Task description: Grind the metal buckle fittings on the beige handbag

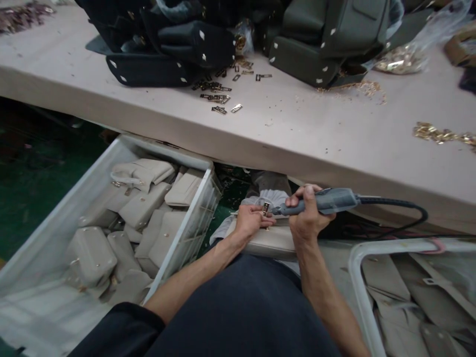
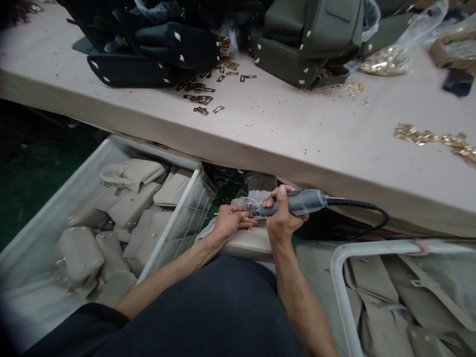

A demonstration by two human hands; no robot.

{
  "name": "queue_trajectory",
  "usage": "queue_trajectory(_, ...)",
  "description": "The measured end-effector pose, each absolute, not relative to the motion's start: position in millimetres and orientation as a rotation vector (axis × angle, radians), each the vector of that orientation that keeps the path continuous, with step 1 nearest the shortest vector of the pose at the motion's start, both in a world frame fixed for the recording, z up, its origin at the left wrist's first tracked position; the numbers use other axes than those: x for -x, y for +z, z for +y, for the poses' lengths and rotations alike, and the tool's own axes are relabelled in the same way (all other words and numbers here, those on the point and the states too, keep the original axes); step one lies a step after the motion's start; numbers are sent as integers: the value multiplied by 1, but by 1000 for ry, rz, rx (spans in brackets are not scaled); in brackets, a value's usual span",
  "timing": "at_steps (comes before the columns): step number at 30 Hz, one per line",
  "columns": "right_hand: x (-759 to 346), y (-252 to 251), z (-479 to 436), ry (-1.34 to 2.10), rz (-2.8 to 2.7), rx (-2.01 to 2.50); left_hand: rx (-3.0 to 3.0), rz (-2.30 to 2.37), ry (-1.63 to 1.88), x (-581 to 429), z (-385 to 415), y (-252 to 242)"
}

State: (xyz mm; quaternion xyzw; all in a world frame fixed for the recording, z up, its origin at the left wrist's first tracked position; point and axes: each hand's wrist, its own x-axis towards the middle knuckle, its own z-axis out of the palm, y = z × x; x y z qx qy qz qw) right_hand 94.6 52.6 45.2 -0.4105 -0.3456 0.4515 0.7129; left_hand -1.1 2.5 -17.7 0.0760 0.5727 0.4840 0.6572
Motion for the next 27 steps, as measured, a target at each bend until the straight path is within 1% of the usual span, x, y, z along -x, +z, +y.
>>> queue_trajectory(16,-85,33,41,935,-979,886,-226,1308,1102,2,-3,-17)
queue_trajectory(23,-88,32,38,1096,-1244,881,-248,1303,1081,1,-4,-21)
queue_trajectory(27,-88,27,43,1131,-1402,908,-291,1274,1091,1,-8,-24)
